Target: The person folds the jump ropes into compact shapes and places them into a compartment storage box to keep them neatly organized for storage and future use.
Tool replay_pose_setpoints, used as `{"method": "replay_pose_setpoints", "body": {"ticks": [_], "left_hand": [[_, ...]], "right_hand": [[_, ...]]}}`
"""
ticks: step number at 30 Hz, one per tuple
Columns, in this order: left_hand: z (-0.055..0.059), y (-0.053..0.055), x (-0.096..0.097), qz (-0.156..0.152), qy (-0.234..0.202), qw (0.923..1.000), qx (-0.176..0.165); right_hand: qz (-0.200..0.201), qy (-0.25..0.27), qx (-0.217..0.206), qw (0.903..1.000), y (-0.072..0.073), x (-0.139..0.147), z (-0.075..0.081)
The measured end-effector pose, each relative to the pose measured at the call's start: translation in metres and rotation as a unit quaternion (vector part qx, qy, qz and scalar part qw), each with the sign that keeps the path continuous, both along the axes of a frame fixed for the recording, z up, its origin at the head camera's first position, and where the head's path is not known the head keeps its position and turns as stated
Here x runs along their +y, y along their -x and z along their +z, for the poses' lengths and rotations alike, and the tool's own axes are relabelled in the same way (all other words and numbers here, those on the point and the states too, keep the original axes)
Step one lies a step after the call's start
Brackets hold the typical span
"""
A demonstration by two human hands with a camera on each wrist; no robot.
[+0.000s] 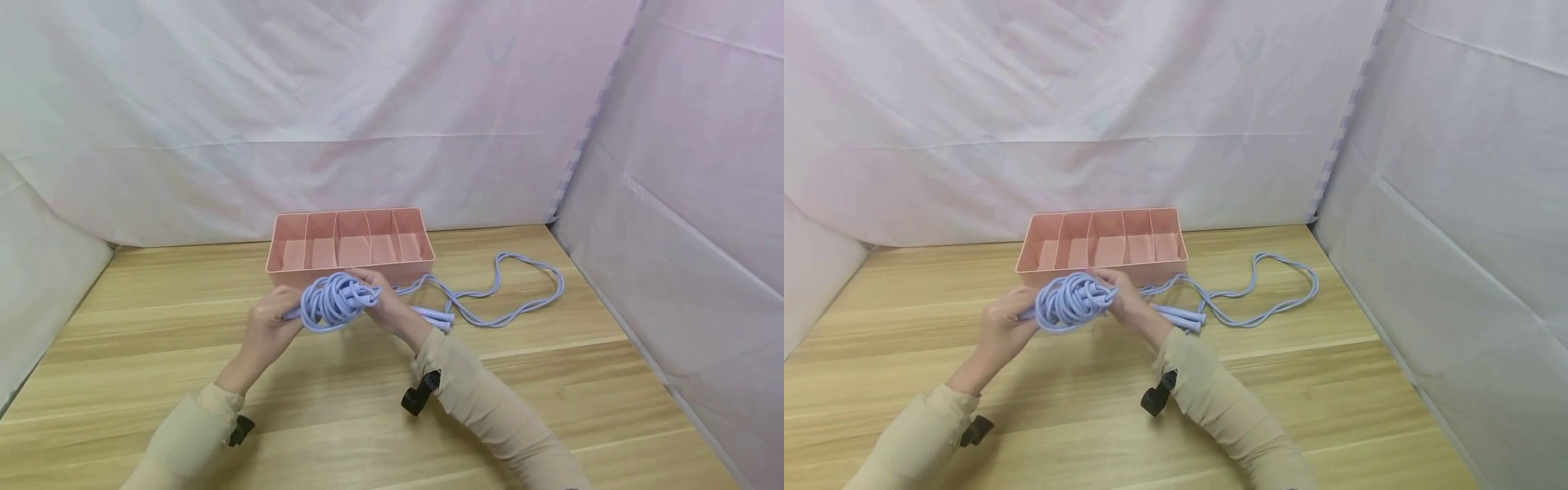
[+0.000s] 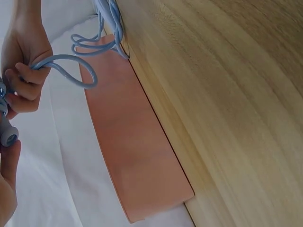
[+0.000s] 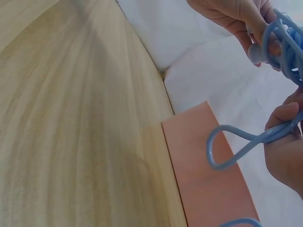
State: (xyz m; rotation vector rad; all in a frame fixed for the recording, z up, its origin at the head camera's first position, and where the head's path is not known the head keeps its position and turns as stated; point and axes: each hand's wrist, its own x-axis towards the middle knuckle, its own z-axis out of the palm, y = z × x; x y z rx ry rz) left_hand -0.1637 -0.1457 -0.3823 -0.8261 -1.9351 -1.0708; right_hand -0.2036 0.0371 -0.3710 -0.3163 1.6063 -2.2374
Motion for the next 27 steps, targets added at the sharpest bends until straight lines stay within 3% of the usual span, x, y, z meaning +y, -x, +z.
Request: {"method": "replay_pose_setpoints", "body": {"ticks": [4,11,16,20,23,27], "left_hand": [[0.002,0.000,-0.002,0.017,-0.014,0.9996,-0.017],[0.002,0.000,-0.004,0.040,-0.031,0.9985,-0.019],[0.002,0.000,-0.003,0.027,-0.056,0.9976,-0.029],[0.003,0.000,-0.004,0.019,-0.079,0.9960,-0.038],[0.003,0.002,-0.005,0.038,-0.088,0.9945,-0.042],[0.000,0.003,-0.007,0.082,-0.095,0.9911,-0.045]], "right_hand": [[-0.007,-0.003,0.009,0.9999,0.005,0.001,-0.015],[-0.015,-0.005,0.014,0.9998,0.004,0.006,-0.019],[-0.037,0.006,0.039,0.9985,0.005,0.010,-0.022],[-0.030,0.005,0.050,0.9983,0.005,0.011,-0.025],[-0.019,-0.005,0.065,0.9977,0.004,0.011,-0.027],[-0.020,-0.056,0.105,0.9926,0.002,0.010,-0.030]]}}
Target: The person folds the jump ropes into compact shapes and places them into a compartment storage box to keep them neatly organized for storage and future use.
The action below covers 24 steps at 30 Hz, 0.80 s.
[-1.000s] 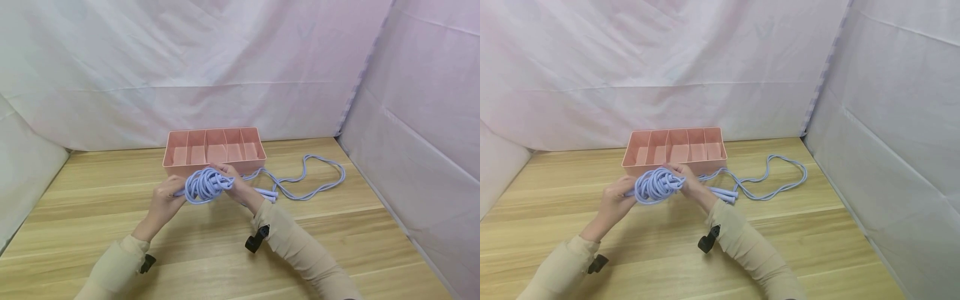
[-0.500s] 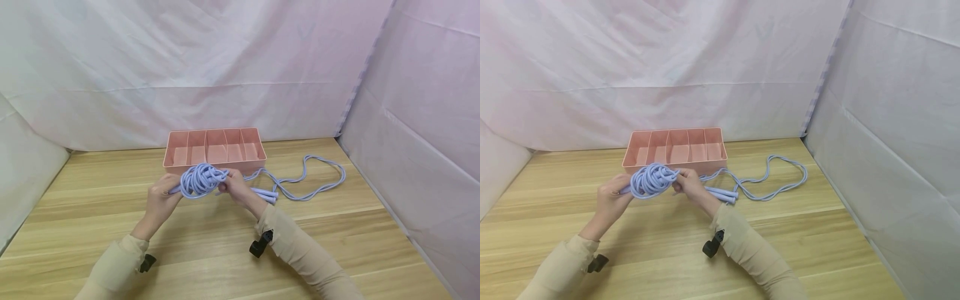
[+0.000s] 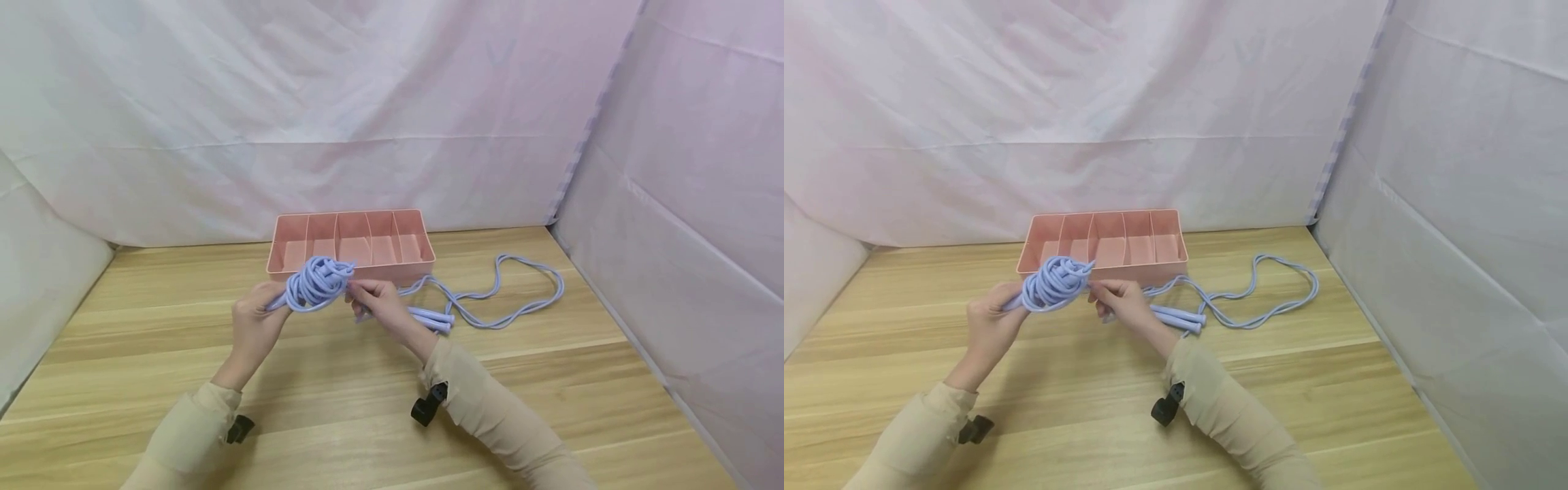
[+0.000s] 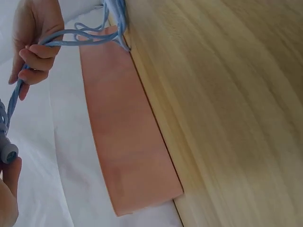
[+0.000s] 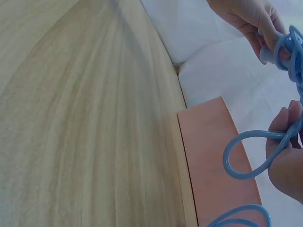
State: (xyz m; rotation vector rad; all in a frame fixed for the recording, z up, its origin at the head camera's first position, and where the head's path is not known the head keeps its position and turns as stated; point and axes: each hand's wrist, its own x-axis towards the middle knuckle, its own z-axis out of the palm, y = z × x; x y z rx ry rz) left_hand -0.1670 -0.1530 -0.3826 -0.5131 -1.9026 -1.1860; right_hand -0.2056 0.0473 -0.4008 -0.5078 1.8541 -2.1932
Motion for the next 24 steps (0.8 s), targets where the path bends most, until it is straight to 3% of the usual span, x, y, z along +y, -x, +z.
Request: {"method": "replay_pose_setpoints", "body": {"ticks": [6,11,18,24], "left_hand": [[-0.006,0.001,0.000,0.062,-0.003,0.9981,-0.006],[-0.008,0.001,0.000,0.087,-0.008,0.9961,-0.009],[-0.002,0.007,-0.002,0.130,-0.062,0.9895,-0.001],[0.006,0.013,-0.001,0.146,-0.068,0.9869,-0.007]], "right_hand": [[0.012,-0.047,0.037,0.9982,-0.010,-0.004,0.000],[-0.014,-0.073,0.048,0.9960,-0.017,-0.009,0.003],[-0.015,-0.093,0.049,0.9943,-0.025,-0.013,0.007],[-0.038,-0.152,0.123,0.9799,-0.031,-0.012,0.020]]}}
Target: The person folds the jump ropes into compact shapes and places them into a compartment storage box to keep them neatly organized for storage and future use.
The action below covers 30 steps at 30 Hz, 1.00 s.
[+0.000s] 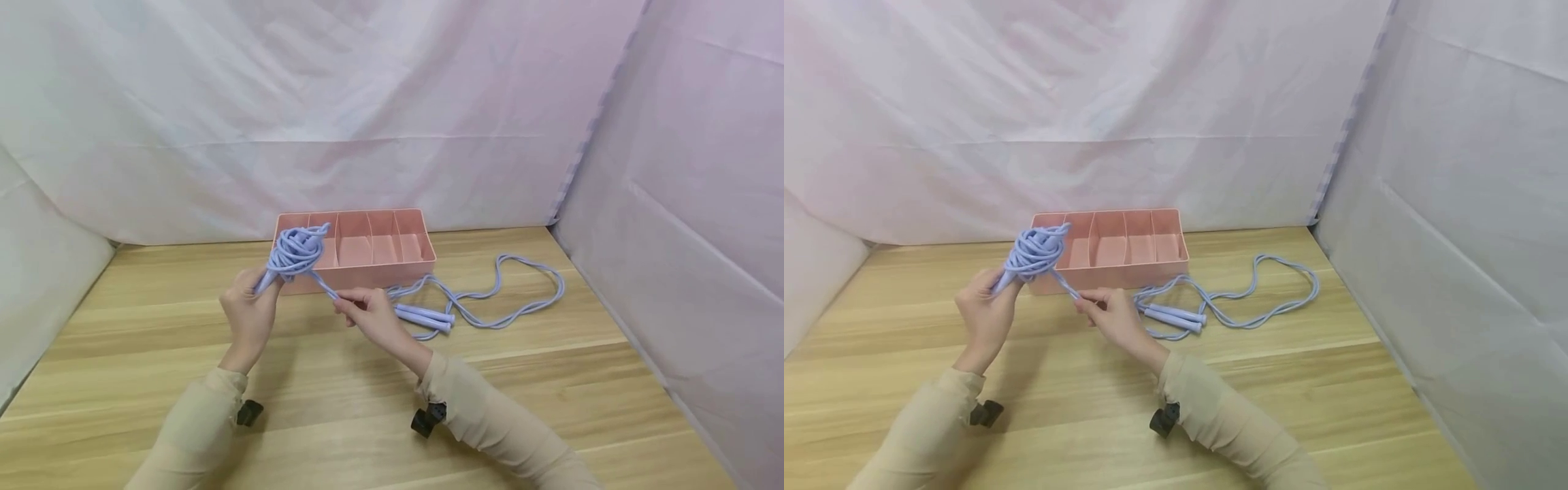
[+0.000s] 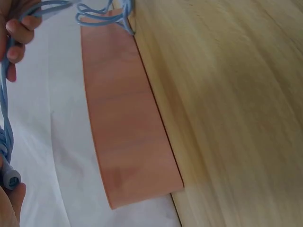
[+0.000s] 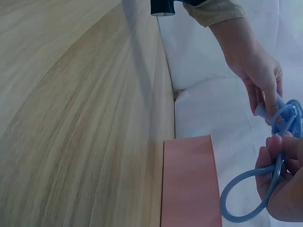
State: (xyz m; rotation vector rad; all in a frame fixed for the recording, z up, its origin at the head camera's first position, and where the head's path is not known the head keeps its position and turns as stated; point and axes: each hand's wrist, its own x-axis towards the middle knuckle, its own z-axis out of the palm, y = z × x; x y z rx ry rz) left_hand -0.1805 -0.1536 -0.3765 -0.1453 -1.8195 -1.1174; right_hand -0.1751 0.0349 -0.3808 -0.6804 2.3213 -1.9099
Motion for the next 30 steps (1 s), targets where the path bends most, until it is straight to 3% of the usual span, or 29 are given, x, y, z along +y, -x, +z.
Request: {"method": "replay_pose_setpoints", "body": {"ticks": [6,11,13,15,17,21,26,29,30], "left_hand": [[-0.006,0.000,-0.005,0.015,0.020,0.9997,0.001],[-0.009,-0.001,-0.010,0.006,0.059,0.9982,0.006],[-0.010,-0.003,-0.011,0.000,0.079,0.9969,0.010],[-0.010,-0.004,-0.010,-0.009,0.106,0.9943,0.011],[-0.008,-0.006,-0.010,-0.011,0.140,0.9901,0.009],[-0.004,-0.010,-0.009,-0.013,0.206,0.9785,0.003],[-0.003,-0.011,-0.006,-0.034,0.248,0.9681,-0.011],[-0.004,-0.012,-0.005,-0.050,0.275,0.9600,-0.021],[-0.004,-0.013,-0.005,-0.054,0.284,0.9570,-0.023]], "right_hand": [[0.002,-0.108,0.049,0.9929,-0.009,0.005,0.005],[0.017,-0.166,0.080,0.9827,-0.015,0.012,0.008],[0.028,-0.205,0.115,0.9717,-0.017,0.015,0.011],[0.041,-0.251,0.162,0.9535,-0.019,0.017,0.016],[0.048,-0.303,0.221,0.9258,-0.022,0.019,0.022],[0.043,-0.379,0.340,0.8596,-0.024,0.023,0.035],[0.001,-0.417,0.498,0.7605,-0.020,0.027,0.043],[-0.021,-0.423,0.572,0.7023,-0.014,0.028,0.047],[-0.024,-0.422,0.589,0.6886,-0.012,0.028,0.049]]}}
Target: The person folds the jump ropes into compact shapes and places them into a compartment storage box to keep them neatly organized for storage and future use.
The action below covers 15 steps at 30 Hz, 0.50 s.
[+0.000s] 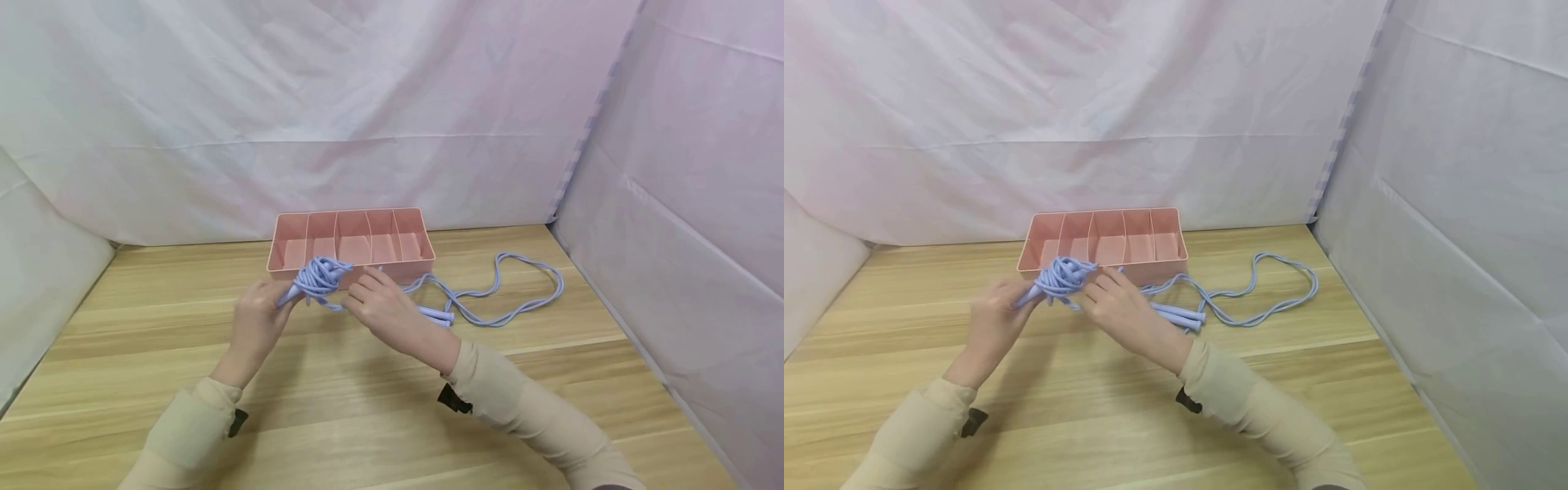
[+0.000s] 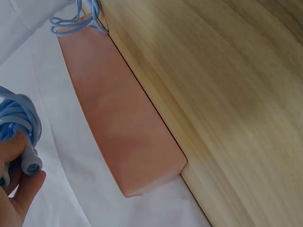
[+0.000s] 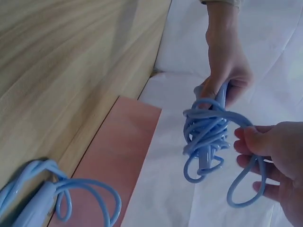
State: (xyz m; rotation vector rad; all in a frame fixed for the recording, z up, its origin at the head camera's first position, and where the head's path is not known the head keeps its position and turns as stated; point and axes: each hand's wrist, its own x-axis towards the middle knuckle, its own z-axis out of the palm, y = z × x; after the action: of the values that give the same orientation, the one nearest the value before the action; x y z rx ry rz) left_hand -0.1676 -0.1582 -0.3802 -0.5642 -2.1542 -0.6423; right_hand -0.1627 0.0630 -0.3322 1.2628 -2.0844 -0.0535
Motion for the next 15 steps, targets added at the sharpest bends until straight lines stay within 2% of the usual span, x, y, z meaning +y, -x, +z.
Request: {"method": "replay_pose_setpoints", "body": {"ticks": [3,6,10,15], "left_hand": [[-0.002,-0.002,0.002,-0.021,0.022,0.9995,-0.004],[-0.003,-0.003,0.004,-0.046,0.039,0.9982,-0.006],[-0.004,-0.004,0.006,-0.081,0.047,0.9955,-0.014],[-0.003,-0.005,0.005,-0.115,0.041,0.9923,-0.021]], "right_hand": [[0.012,-0.011,0.042,0.9990,0.005,0.001,0.004],[0.028,-0.014,0.048,0.9984,0.010,0.003,0.008],[0.052,-0.010,0.011,0.9985,0.017,0.006,0.011],[0.089,0.024,-0.071,0.9932,0.025,0.008,0.015]]}}
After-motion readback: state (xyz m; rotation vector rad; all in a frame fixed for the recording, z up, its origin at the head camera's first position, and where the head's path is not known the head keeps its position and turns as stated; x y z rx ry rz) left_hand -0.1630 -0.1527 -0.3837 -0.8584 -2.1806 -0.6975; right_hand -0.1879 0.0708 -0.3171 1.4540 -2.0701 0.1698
